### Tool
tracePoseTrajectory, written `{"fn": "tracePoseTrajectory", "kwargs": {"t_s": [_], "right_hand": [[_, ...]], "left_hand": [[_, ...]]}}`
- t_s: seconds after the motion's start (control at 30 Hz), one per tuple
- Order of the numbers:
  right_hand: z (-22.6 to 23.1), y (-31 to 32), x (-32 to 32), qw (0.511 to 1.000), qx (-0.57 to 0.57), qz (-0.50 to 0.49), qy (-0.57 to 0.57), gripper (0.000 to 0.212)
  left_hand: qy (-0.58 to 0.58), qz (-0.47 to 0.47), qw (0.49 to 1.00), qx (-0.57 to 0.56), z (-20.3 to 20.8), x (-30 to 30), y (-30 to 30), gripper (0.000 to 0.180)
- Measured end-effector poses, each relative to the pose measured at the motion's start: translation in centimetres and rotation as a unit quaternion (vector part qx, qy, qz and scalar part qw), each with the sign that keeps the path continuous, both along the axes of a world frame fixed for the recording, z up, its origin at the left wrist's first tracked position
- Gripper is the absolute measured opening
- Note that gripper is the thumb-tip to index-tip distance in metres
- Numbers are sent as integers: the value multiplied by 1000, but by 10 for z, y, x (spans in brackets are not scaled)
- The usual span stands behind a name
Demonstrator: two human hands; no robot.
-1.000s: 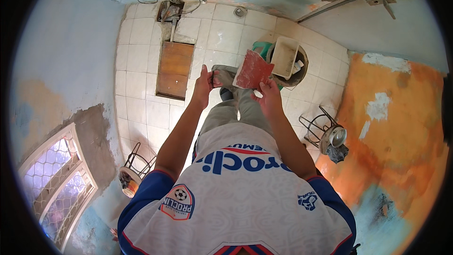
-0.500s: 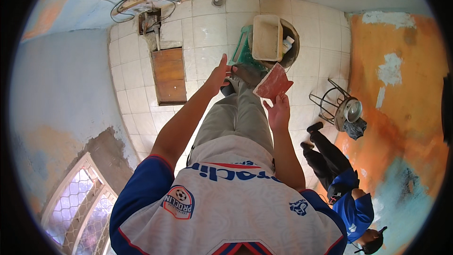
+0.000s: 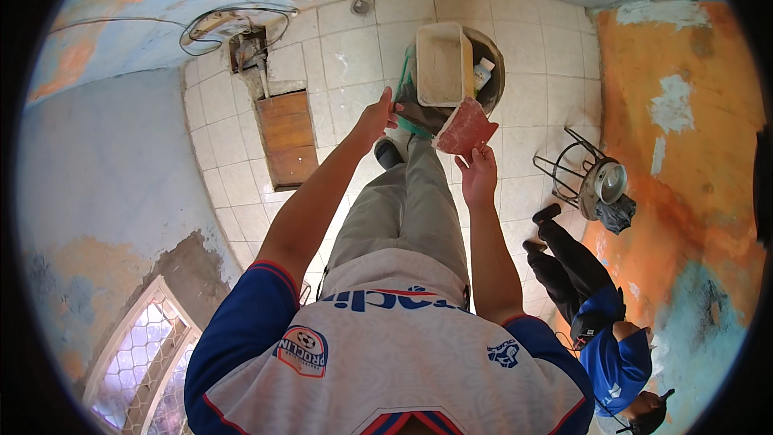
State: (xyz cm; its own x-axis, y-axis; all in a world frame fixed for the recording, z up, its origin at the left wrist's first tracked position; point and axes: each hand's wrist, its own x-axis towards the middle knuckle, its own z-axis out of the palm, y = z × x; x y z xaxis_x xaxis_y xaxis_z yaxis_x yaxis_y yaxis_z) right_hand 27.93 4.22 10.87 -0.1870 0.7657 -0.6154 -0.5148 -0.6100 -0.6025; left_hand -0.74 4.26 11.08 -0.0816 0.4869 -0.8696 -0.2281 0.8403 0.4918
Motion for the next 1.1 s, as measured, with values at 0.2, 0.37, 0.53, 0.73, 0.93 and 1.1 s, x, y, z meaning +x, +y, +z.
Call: {"fn": "tracePoseTrajectory", "kwargs": {"t_s": [0.2,0.37,0.53,0.73,0.93,1.1], "right_hand": [[-24,14,7,998,38,-42,13,10],[-12,19,10,997,56,-46,12,11],[-22,16,14,998,25,-51,22,10],[-39,13,15,998,-5,-62,22,12],[-50,3,12,997,-36,-71,9,12],[-50,0,16,998,-20,-65,9,13]], "left_hand": [[23,-21,998,57,-11,12,13,67],[15,-32,998,52,2,17,22,64],[-15,-8,1000,5,-13,18,17,59],[-5,-35,997,65,-32,19,6,38],[11,-1,997,82,-52,29,-3,17],[74,-37,992,97,-52,32,-4,21]]}}
